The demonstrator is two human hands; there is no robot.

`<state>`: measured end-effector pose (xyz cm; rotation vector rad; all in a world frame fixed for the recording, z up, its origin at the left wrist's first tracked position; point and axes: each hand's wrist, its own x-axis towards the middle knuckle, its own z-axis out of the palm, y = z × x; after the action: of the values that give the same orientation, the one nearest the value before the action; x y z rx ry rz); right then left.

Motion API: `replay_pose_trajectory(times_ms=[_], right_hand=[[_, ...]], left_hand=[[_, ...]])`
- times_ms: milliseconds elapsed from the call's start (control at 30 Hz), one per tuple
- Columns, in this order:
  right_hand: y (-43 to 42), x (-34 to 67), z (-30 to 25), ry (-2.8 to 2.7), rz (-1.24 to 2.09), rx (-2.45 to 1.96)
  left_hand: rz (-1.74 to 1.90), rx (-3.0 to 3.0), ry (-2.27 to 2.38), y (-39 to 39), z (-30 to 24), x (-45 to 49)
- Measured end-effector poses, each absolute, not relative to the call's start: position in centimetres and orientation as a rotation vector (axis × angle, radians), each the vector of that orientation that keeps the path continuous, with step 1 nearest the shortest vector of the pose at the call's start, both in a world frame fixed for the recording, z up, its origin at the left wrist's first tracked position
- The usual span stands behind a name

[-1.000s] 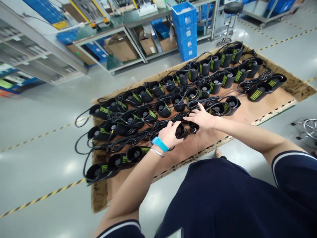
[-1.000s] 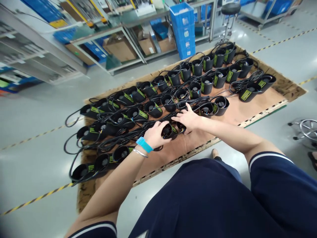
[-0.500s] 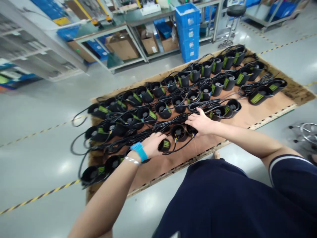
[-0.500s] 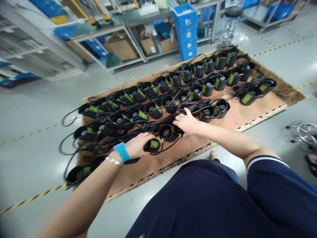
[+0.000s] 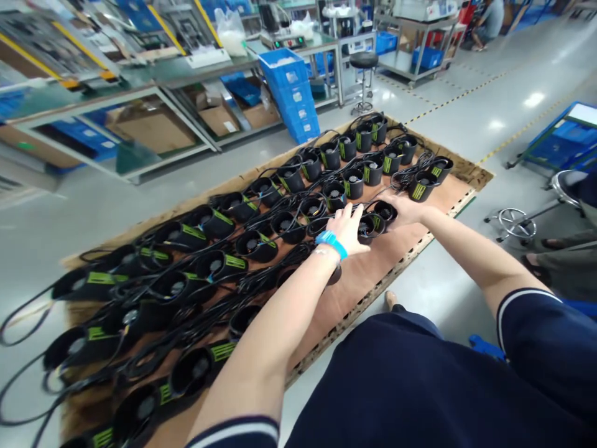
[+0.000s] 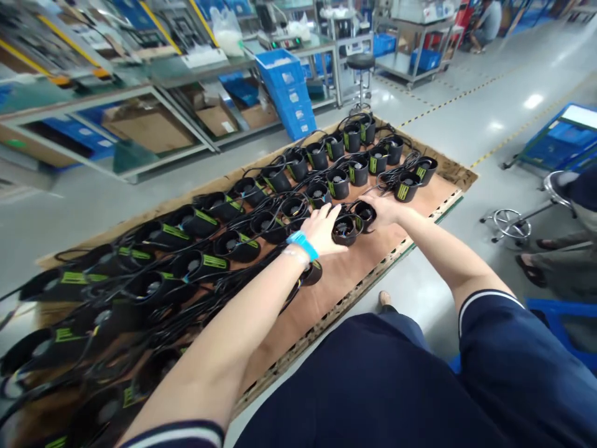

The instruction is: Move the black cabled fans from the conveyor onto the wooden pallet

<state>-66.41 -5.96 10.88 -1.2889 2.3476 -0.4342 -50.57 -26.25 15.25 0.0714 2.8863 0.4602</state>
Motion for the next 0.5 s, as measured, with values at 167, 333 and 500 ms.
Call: replay_pose_trajectory(times_ms=[167,333,500], right_hand=[[-7.0,-63.6,10.2,2.364,-0.716,-1.323],[-7.8,-60.5,10.4,2.308,-0.766,-1.352],[-7.7,-59.9,10.8,2.260,-0.675,-1.296]], left_hand=[[0.504,0.077,2.821,-25.8,12.4,-52.7],[0.417,0.032,2.826,-27.6,13.8,-48.4],[0.382,-0.089,2.692,-28.8,14.0,-46.1]])
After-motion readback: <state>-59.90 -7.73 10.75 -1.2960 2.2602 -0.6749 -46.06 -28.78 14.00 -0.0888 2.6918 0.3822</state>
